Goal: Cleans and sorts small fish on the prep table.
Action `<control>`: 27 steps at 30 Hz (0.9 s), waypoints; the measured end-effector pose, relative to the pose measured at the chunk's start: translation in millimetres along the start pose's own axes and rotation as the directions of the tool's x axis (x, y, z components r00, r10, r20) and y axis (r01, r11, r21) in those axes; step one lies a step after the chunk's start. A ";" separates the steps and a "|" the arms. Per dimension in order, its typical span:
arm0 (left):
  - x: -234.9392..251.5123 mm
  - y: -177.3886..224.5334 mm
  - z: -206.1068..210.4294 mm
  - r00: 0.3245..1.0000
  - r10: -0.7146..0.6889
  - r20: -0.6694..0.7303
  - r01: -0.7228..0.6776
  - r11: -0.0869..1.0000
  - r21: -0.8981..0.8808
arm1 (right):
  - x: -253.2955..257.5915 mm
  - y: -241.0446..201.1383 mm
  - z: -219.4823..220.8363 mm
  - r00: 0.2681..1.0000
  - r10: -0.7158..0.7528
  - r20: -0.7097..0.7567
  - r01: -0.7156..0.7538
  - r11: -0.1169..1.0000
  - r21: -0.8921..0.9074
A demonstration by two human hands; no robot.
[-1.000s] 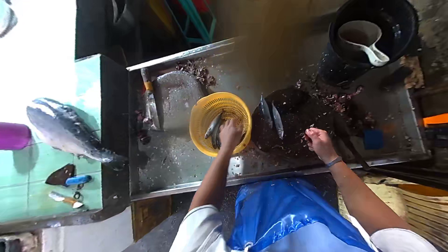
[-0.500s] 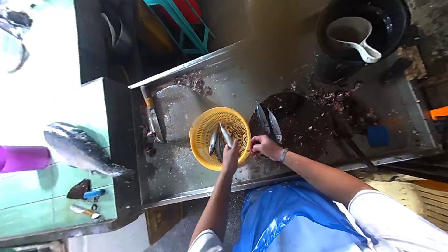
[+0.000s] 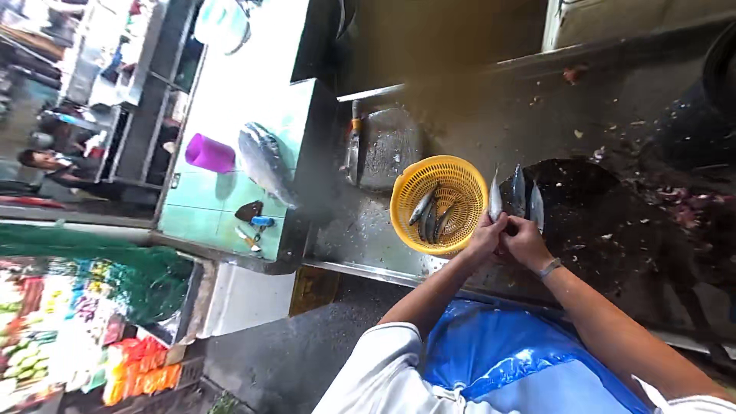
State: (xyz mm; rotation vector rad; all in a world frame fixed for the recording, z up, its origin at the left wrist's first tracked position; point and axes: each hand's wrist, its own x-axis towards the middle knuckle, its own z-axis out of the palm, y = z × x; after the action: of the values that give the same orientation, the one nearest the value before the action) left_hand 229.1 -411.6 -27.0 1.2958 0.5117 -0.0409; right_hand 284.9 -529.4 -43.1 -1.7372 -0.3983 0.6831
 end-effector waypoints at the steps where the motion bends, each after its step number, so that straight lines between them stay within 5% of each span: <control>1: -2.6 -0.6 1.0 0.999 -0.001 0.038 0.001 1.000 0.007 | -1.9 -1.5 -5.0 1.000 -0.002 0.018 0.002 1.000 -0.013; 5: -9.0 -14.6 7.7 0.993 -0.004 0.116 0.005 1.000 -0.007 | -5.7 1.2 -14.0 0.997 -0.074 0.026 0.078 0.982 -0.171; 9: -8.7 -30.9 26.5 0.996 -0.013 -0.090 0.020 0.997 0.070 | -9.3 16.0 -8.3 0.991 -0.129 0.029 0.128 0.882 -0.453; 12: 1.2 -18.0 49.5 0.942 -0.161 -0.295 0.144 0.986 -0.078 | -16.0 20.6 -10.4 0.981 -0.190 -0.044 0.143 0.855 -0.499; 15: 20.4 -1.1 54.2 0.878 -0.274 -0.393 0.212 0.958 -0.194 | -32.7 10.1 -23.8 0.985 -0.166 0.042 0.162 0.828 -0.537; 19: 39.5 -4.3 16.8 0.976 -0.119 -0.184 0.160 0.961 0.224 | -61.9 -15.3 -56.5 0.962 0.104 0.254 0.078 0.782 -0.618; 21: 44.5 6.7 -17.4 0.990 -0.111 -0.086 0.140 0.808 0.572 | -63.5 -21.7 -78.7 0.968 0.054 0.246 0.092 0.832 -0.547; 23: 48.8 14.4 -61.6 0.976 -0.057 -0.211 0.213 0.465 0.859 | -52.1 -15.8 -101.4 0.987 -0.047 0.151 0.098 0.930 -0.354; 25: 53.8 -2.9 -108.2 0.945 -0.002 -0.326 0.323 0.131 0.937 | -37.9 -4.5 -110.0 0.998 -0.040 0.039 0.043 0.996 -0.076; 27: 56.7 -36.1 -142.3 0.934 -0.062 -0.353 0.347 -0.083 0.934 | -28.3 2.6 -97.4 0.999 0.045 -0.030 -0.038 0.979 0.198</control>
State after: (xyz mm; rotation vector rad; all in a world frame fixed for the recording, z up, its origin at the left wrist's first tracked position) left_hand 220.0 -276.1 -106.6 2.7813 0.9441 -0.7280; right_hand 324.3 -620.8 -23.2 -1.5701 -0.2615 0.6978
